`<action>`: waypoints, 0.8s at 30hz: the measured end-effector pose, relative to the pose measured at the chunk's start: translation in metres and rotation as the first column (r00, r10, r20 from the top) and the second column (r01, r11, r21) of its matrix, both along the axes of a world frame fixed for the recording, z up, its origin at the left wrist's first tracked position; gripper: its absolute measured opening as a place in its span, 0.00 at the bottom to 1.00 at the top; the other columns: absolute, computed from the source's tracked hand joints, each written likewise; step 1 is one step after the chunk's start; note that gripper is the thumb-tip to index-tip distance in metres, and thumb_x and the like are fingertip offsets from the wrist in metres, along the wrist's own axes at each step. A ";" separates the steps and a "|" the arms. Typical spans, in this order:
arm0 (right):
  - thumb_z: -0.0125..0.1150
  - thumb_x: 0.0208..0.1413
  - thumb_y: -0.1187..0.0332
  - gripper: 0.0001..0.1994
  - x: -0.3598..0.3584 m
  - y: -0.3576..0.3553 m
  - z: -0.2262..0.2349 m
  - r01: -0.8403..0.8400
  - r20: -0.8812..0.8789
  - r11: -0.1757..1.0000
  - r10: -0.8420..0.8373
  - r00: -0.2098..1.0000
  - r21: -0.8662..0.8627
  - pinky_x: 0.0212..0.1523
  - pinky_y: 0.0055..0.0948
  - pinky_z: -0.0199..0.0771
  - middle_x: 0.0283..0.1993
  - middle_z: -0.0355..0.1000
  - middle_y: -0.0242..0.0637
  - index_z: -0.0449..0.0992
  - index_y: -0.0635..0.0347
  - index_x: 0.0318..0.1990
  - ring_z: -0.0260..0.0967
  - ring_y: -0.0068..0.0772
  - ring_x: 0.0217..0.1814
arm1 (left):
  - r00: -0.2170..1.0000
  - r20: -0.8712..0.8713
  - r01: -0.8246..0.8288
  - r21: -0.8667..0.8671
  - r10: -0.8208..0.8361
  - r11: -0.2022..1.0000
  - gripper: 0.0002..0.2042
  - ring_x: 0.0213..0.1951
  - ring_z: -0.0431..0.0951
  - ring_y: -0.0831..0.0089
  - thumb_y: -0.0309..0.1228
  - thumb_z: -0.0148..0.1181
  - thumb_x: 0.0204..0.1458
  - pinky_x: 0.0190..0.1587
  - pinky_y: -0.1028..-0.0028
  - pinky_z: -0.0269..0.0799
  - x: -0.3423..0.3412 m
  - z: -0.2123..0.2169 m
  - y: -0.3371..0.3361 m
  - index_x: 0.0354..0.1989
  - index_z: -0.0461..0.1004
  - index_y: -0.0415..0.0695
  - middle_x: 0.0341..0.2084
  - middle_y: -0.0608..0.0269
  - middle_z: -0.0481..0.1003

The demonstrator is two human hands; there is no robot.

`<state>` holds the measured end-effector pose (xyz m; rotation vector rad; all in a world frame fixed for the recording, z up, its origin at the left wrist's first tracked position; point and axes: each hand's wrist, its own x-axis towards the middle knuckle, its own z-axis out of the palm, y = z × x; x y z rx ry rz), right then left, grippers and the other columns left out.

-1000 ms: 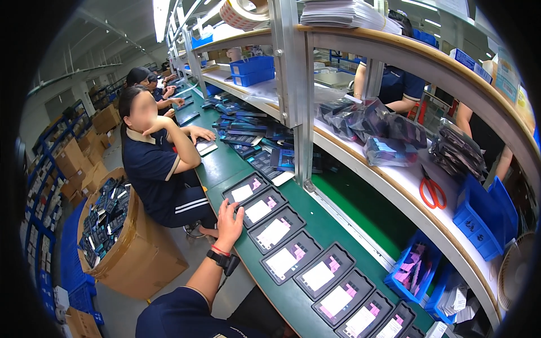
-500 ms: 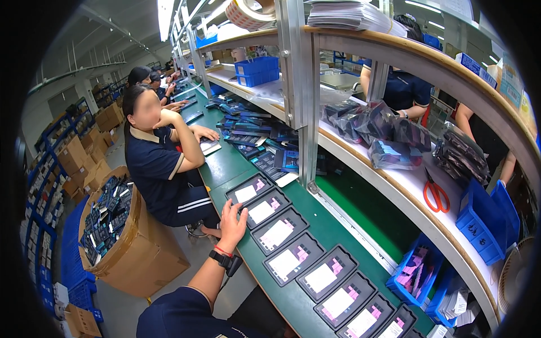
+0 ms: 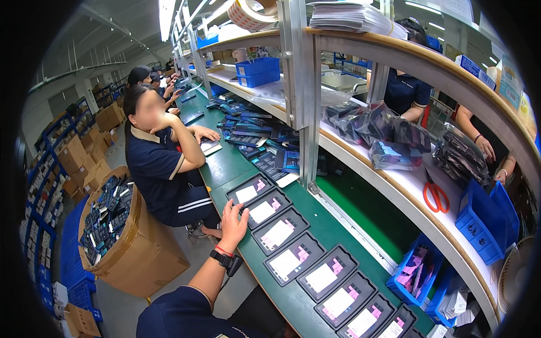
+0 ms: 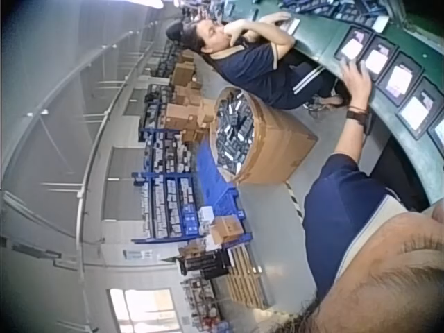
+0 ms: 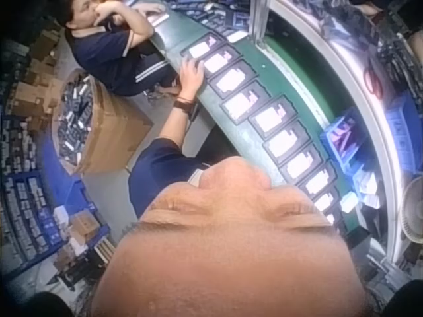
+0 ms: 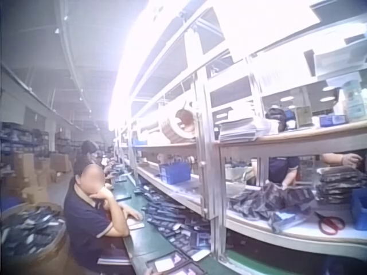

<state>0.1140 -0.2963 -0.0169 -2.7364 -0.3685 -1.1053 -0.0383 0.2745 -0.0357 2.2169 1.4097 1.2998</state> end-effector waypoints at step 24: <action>0.57 0.54 0.55 0.27 -0.008 0.005 0.011 0.056 -0.083 0.998 -0.053 0.995 0.041 0.57 0.54 0.54 0.57 0.57 0.61 0.64 0.70 0.53 0.54 0.62 0.58 | 1.000 -0.009 -0.001 0.014 0.002 1.000 0.18 0.54 0.63 0.45 0.41 0.55 0.52 0.55 0.57 0.60 -0.002 -0.001 -0.001 0.43 0.72 0.37 0.53 0.38 0.62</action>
